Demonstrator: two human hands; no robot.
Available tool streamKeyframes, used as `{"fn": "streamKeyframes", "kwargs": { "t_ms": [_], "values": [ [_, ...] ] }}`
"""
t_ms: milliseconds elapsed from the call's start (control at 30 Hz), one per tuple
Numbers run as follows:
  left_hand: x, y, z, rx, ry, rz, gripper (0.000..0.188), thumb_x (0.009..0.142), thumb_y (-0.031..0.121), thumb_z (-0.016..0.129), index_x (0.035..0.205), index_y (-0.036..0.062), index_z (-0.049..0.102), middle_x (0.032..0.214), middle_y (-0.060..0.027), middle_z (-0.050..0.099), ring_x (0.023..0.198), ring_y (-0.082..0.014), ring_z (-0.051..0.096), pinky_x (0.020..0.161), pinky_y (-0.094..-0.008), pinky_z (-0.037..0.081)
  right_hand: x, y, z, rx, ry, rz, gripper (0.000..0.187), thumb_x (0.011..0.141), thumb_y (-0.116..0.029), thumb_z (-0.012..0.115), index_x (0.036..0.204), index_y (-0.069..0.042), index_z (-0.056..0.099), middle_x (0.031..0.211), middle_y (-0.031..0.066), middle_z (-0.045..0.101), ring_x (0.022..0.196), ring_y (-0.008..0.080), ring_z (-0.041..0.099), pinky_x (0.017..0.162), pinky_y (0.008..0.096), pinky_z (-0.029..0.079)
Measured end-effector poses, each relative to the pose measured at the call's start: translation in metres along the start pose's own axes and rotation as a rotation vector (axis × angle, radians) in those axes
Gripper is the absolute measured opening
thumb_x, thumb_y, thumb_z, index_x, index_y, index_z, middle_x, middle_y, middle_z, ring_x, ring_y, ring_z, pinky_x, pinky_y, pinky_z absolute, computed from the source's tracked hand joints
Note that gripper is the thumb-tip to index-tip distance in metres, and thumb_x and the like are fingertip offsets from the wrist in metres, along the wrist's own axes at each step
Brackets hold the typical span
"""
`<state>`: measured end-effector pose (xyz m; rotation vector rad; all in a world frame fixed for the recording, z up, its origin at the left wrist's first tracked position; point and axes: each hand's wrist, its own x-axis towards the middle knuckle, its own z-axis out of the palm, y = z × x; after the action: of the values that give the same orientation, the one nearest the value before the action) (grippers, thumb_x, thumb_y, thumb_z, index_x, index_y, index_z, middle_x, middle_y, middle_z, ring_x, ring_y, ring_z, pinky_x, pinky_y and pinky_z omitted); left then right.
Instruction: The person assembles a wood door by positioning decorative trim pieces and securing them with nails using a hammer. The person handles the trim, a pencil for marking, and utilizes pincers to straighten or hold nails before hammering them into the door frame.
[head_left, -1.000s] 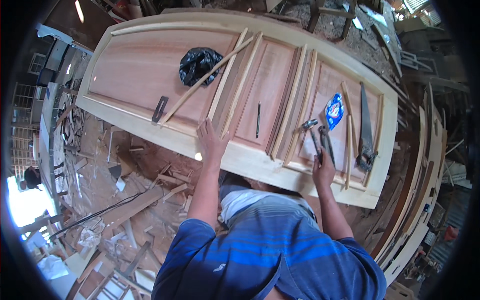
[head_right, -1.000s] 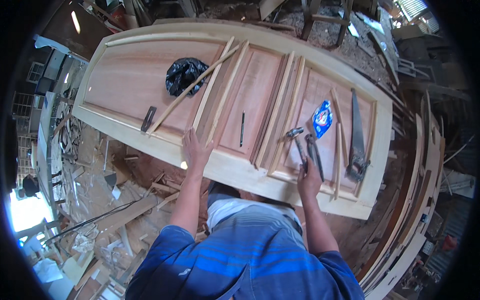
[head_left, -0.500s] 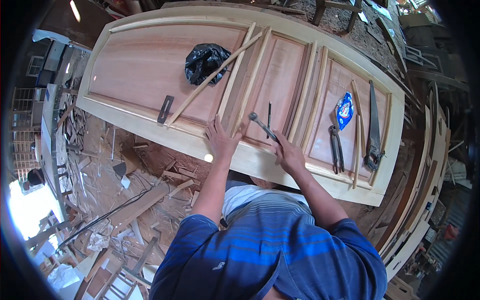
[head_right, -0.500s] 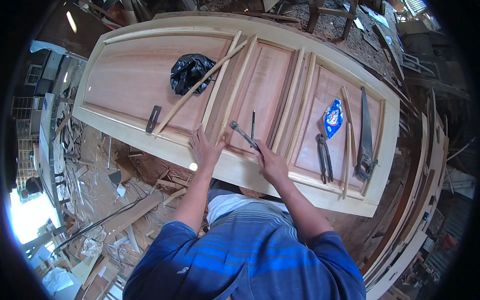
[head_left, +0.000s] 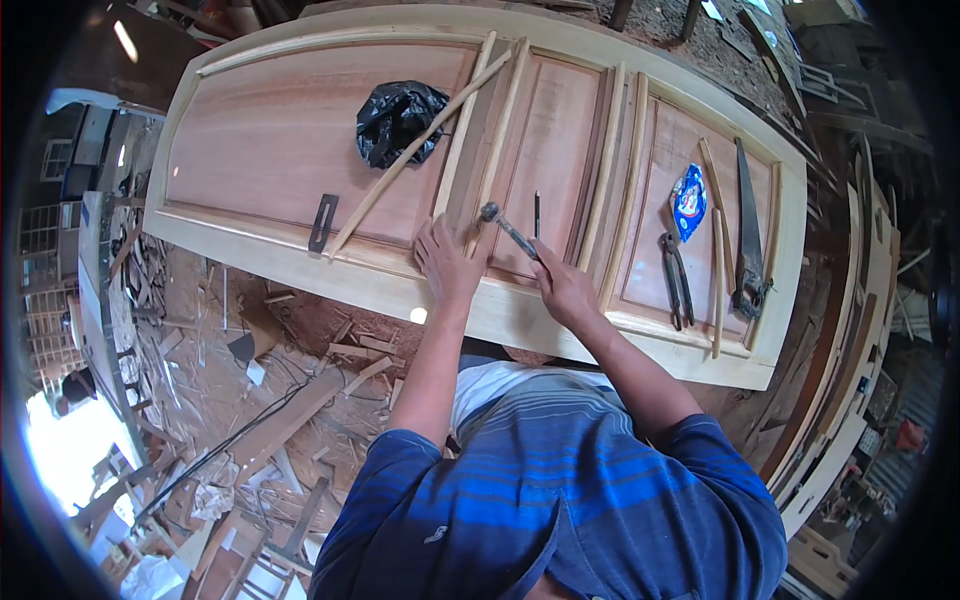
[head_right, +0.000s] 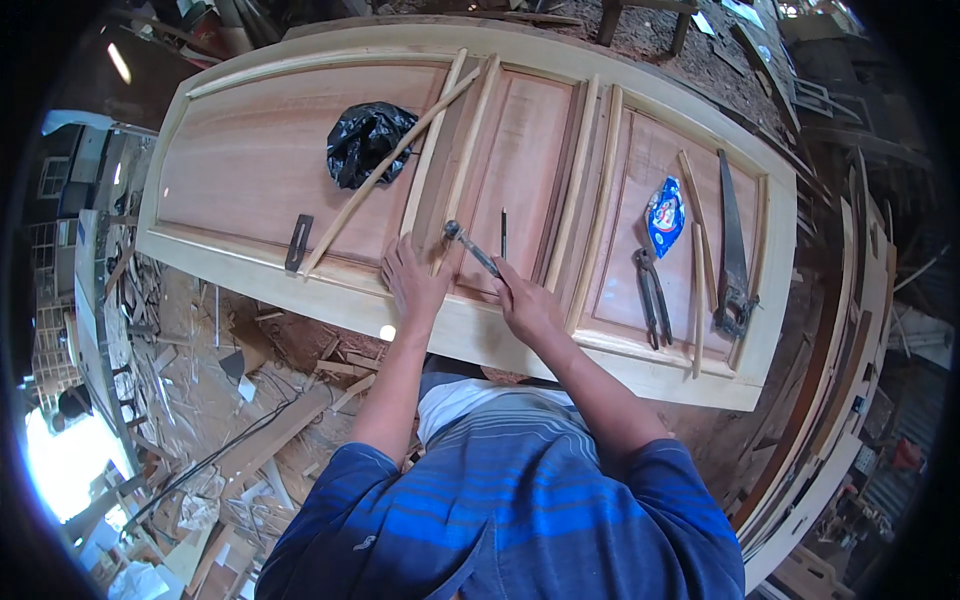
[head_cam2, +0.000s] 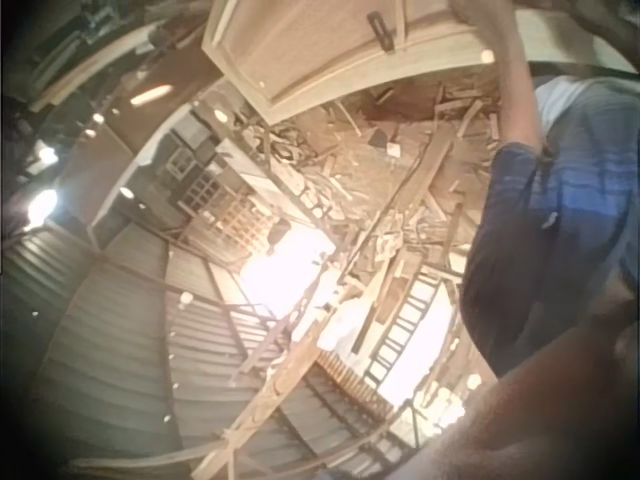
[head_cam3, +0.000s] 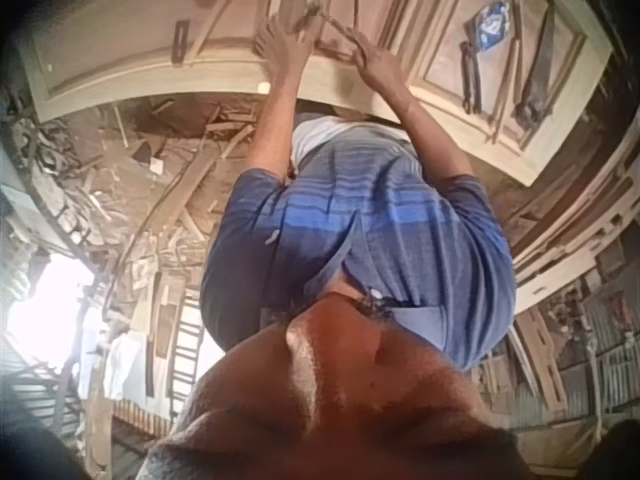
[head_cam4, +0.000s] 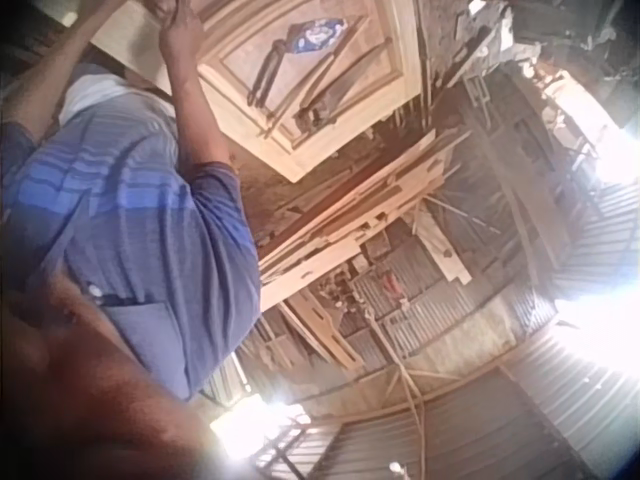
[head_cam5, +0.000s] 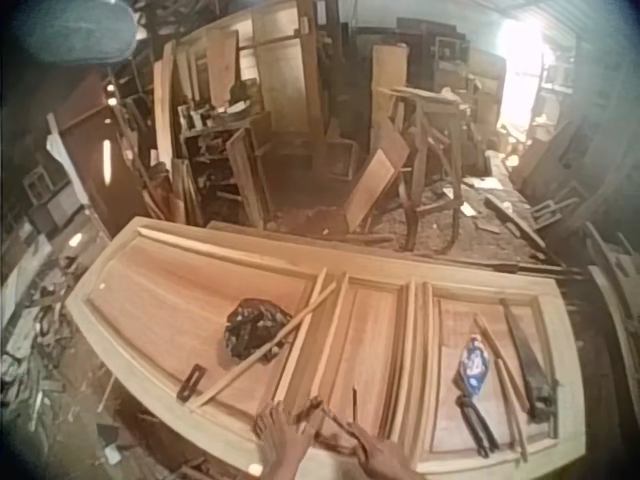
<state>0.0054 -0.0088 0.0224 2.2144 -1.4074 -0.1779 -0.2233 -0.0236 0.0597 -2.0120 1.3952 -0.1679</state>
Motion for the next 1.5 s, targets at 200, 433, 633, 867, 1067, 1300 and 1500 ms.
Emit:
{"fn": "streamKeyframes", "kwargs": {
  "t_ms": [200, 433, 633, 867, 1067, 1300, 1500],
  "values": [
    [0.009, 0.000, 0.014, 0.023, 0.087, 0.173, 0.040, 0.088, 0.033, 0.085, 0.117, 0.0059, 0.078, 0.155, -0.0251, 0.049, 0.142, -0.0473, 0.047, 0.119, -0.0606, 0.039, -0.025, 0.016, 0.008, 0.468, 0.118, 0.255, 0.045, 0.118, -0.038, 0.050, 0.159, -0.022, 0.054, 0.081, 0.0165, 0.072, 0.076, 0.0367, 0.075, 0.070, 0.0493, 0.056],
    [0.011, -0.001, 0.014, 0.022, 0.066, 0.212, 0.038, 0.085, 0.028, 0.085, 0.114, 0.0061, 0.076, 0.155, -0.0283, 0.049, 0.141, -0.0516, 0.046, 0.118, -0.0647, 0.040, -0.026, -0.006, 0.019, 0.996, -0.114, 0.431, 0.042, 0.119, -0.040, 0.049, 0.148, -0.011, 0.056, 0.074, 0.0022, 0.058, 0.050, 0.0109, 0.055, 0.043, 0.0288, 0.044],
    [0.021, -0.005, 0.004, -0.039, -0.023, 0.198, 0.040, 0.083, 0.025, 0.082, 0.119, 0.0069, 0.078, 0.154, -0.0261, 0.052, 0.144, -0.0487, 0.047, 0.120, -0.0621, 0.039, -0.026, -0.024, 0.035, 1.118, -0.036, 0.509, 0.041, 0.118, -0.040, 0.052, 0.140, -0.006, 0.060, 0.070, 0.0017, 0.057, 0.047, 0.0108, 0.052, 0.042, 0.0308, 0.042],
    [0.125, -0.026, -0.002, -0.138, -0.375, 1.066, 0.034, 0.082, 0.033, 0.077, 0.106, 0.0098, 0.079, 0.137, -0.0135, 0.067, 0.139, -0.0358, 0.056, 0.130, -0.0586, 0.034, -0.038, -0.029, 0.046, 0.995, 0.385, 0.576, 0.036, 0.117, -0.037, 0.056, 0.131, -0.005, 0.066, 0.072, -0.0023, 0.055, 0.061, 0.0076, 0.053, 0.052, 0.0272, 0.042],
    [0.175, -0.001, 0.003, 0.018, -0.887, 1.598, 0.029, 0.073, 0.034, 0.073, 0.088, 0.0091, 0.072, 0.102, -0.0087, 0.068, 0.116, -0.0288, 0.064, 0.119, -0.0506, 0.046, -0.063, -0.046, 0.036, 1.049, 0.576, 0.736, 0.034, 0.117, -0.039, 0.056, 0.131, -0.008, 0.063, 0.070, -0.0022, 0.054, 0.047, 0.0063, 0.046, 0.040, 0.0259, 0.035],
    [0.208, 0.023, 0.019, 0.044, -0.980, 1.821, 0.038, 0.071, 0.037, 0.074, 0.095, 0.0072, 0.073, 0.106, -0.0113, 0.068, 0.111, -0.0304, 0.064, 0.105, -0.0449, 0.052, -0.092, -0.071, 0.056, 1.120, 0.795, 0.878, 0.033, 0.117, -0.037, 0.057, 0.133, -0.010, 0.063, 0.067, -0.0035, 0.054, 0.045, 0.0062, 0.047, 0.039, 0.0259, 0.036],
    [0.194, 0.018, 0.005, 0.085, -1.086, 1.867, 0.043, 0.069, 0.037, 0.076, 0.100, 0.0068, 0.072, 0.109, -0.0113, 0.066, 0.114, -0.0316, 0.063, 0.106, -0.0466, 0.052, -0.101, -0.080, 0.069, 1.083, 0.856, 0.914, 0.033, 0.116, -0.035, 0.059, 0.133, -0.008, 0.064, 0.067, -0.0036, 0.055, 0.046, 0.0063, 0.048, 0.040, 0.0263, 0.036]
  ]
}}
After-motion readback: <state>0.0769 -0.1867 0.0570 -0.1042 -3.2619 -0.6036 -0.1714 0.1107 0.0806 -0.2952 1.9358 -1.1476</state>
